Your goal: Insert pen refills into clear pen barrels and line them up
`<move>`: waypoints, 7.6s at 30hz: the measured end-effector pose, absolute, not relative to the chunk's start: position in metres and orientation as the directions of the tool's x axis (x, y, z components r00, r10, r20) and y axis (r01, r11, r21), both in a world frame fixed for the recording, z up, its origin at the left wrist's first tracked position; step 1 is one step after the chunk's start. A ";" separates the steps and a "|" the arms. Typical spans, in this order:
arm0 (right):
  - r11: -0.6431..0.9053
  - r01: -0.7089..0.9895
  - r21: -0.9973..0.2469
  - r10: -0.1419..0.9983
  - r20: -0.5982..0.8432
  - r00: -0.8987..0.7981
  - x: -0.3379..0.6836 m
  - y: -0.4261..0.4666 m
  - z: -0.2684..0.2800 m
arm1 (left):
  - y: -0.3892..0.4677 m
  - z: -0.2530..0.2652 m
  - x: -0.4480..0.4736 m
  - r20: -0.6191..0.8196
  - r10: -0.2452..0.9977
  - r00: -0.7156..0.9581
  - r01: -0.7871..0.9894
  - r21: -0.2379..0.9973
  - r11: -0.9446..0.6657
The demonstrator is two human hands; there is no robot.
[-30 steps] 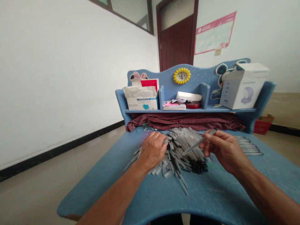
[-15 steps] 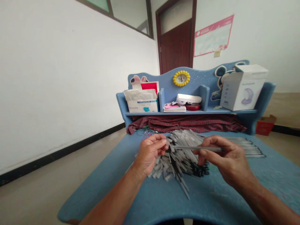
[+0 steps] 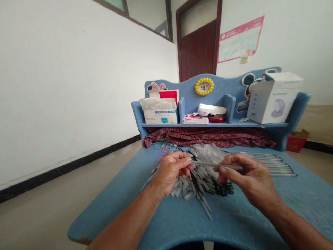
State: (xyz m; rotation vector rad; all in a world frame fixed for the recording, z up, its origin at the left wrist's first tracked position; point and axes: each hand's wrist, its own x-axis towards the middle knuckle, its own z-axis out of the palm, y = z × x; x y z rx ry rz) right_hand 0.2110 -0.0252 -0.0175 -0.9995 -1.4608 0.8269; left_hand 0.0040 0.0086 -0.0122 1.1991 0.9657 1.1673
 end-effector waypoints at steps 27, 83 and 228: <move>0.525 0.317 -0.790 0.848 0.515 -0.124 0.216 -0.018 -0.025 | 0.007 -0.012 -0.001 -0.069 0.964 0.257 -0.159 0.981 0.113; 0.082 0.985 0.150 0.995 0.047 -0.090 0.354 0.009 -0.046 | 0.014 -0.004 -0.005 0.227 0.972 0.059 0.123 0.965 -0.233; 0.663 0.152 -0.733 0.749 0.648 -0.136 0.177 -0.024 0.031 | -0.016 0.007 0.000 0.489 0.841 0.233 0.128 0.841 -0.525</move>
